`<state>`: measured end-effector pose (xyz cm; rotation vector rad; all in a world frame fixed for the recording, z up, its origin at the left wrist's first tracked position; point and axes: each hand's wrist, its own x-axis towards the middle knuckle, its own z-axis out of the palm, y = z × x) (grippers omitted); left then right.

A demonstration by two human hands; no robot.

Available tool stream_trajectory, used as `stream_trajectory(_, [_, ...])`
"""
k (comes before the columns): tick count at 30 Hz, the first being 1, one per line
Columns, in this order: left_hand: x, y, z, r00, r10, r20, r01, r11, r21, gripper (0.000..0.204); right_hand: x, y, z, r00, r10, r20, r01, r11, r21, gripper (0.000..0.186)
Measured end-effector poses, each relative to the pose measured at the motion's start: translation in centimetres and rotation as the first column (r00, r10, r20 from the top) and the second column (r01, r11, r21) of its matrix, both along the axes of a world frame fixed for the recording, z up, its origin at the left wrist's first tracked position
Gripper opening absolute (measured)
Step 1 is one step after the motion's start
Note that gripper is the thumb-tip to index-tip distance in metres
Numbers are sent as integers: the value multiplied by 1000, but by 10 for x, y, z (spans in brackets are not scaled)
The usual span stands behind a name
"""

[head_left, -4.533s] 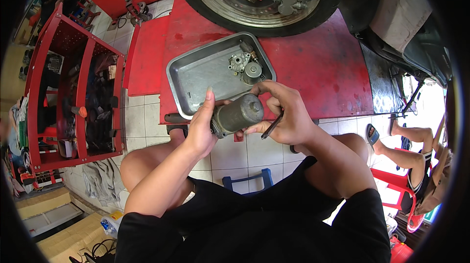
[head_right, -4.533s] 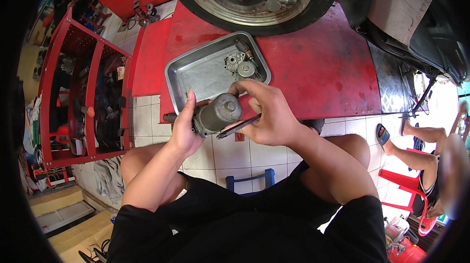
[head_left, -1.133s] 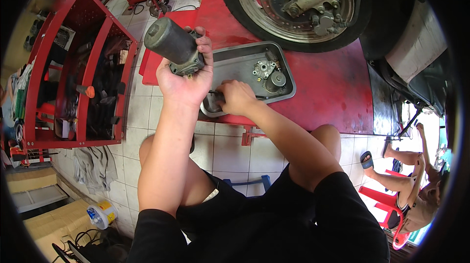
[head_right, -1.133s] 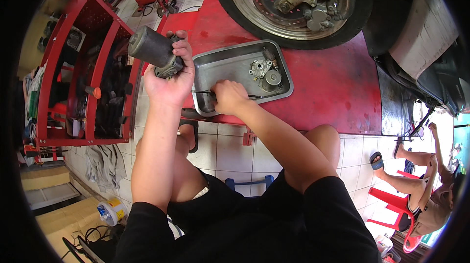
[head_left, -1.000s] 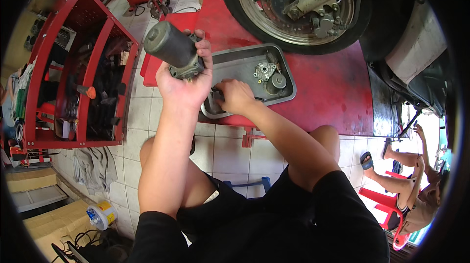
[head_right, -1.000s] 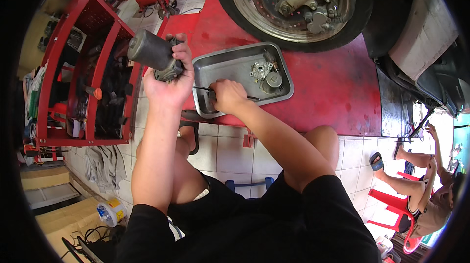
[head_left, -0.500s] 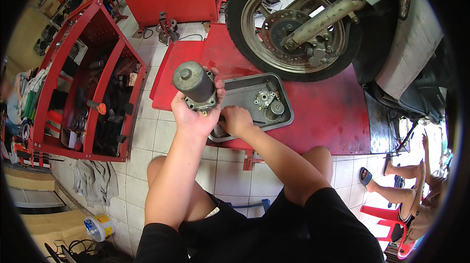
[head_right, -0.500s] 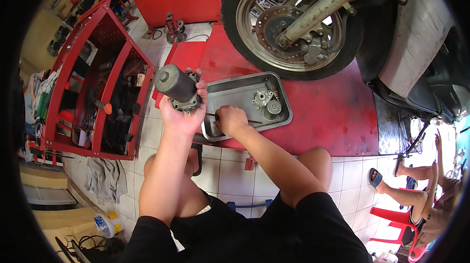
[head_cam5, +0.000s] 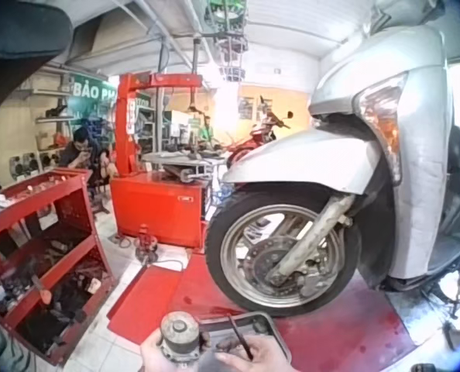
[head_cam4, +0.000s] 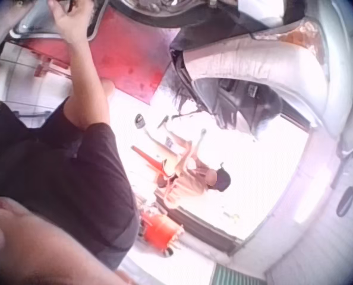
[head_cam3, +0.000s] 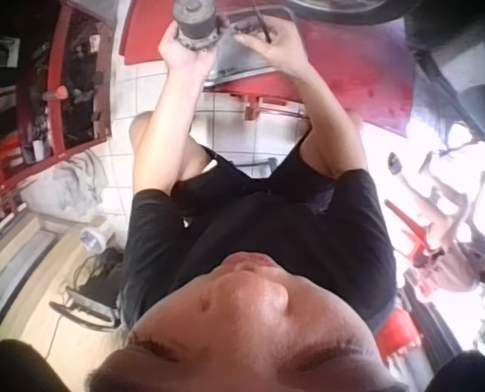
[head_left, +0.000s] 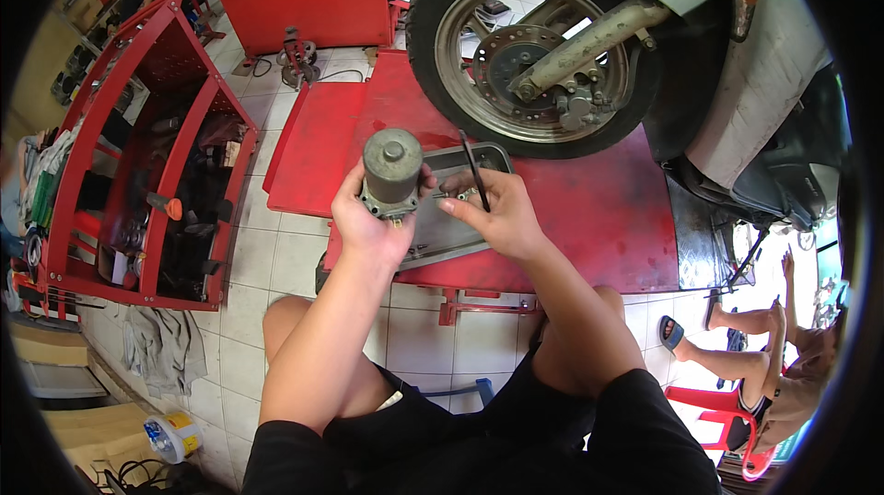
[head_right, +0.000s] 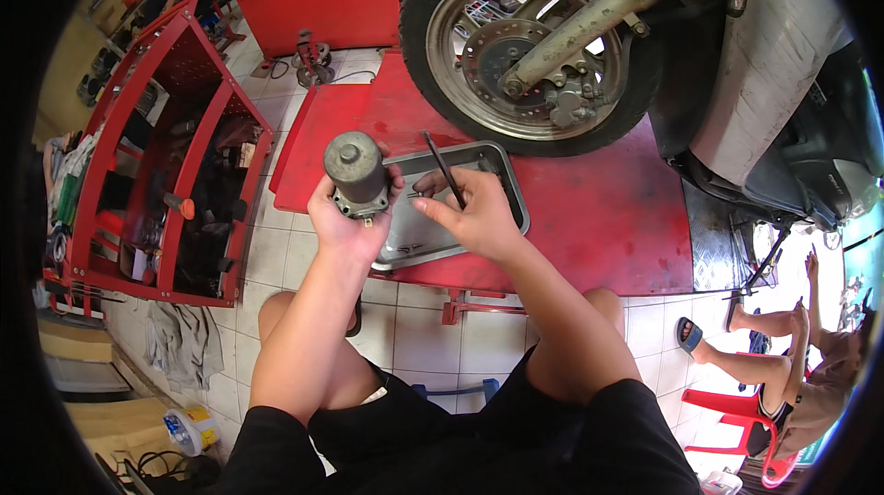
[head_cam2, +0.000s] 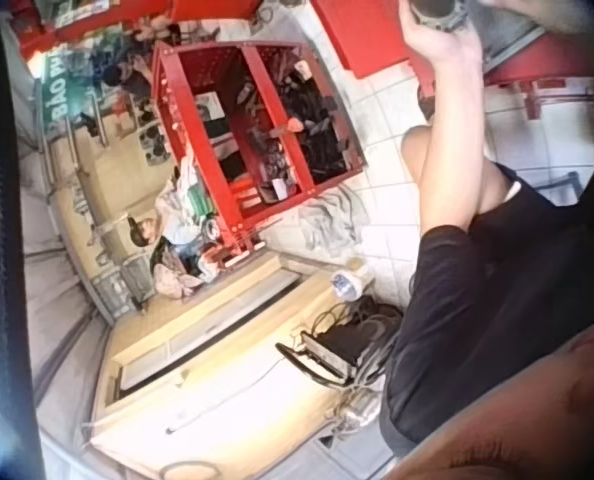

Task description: The person sits on a stool in a workshop and uses a screwdriver to disassemble a cylindrical motorcycle part held in their left hand. They remove small internal components and place them into a metal tray on a red workbench. The person continues to manipulate the part and its contents with the tool.

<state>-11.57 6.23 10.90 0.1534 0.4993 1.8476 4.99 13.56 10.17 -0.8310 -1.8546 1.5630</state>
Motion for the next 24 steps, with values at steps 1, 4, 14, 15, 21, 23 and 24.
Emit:
stream_trajectory(1, [3, 0, -5, 1000, -21, -23, 21, 1000, 7, 40, 3, -7, -3, 996, -13, -87, 13, 1000, 3, 20])
stream_trajectory(4, [16, 1, -10, 998, -55, -4, 54, 998, -38, 43, 12, -21, 5, 993, -91, -74, 93, 995, 32, 20])
stream_trajectory(14, [40, 11, -17, 998, -59, 18, 61, 992, -111, 45, 43, -36, 20, 990, -142, 0, 136, 955, 265, 19])
stream_trajectory(15, [41, 13, -21, 998, -64, 13, 65, 992, -110, 45, 43, -37, 21, 989, -145, 0, 138, 940, 312, 20])
stream_trajectory(21, [57, 17, -29, 988, -146, -49, 143, 988, -50, 37, 50, -40, 16, 975, -217, -43, 213, 869, 446, 24])
stream_trajectory(23, [60, 17, -33, 985, -153, -82, 153, 988, -11, 37, 51, -41, 18, 971, -240, 1, 210, 850, 484, 25])
stream_trajectory(24, [60, 18, -33, 983, -156, -98, 157, 987, 8, 36, 52, -41, 18, 968, -250, 16, 207, 836, 508, 25])
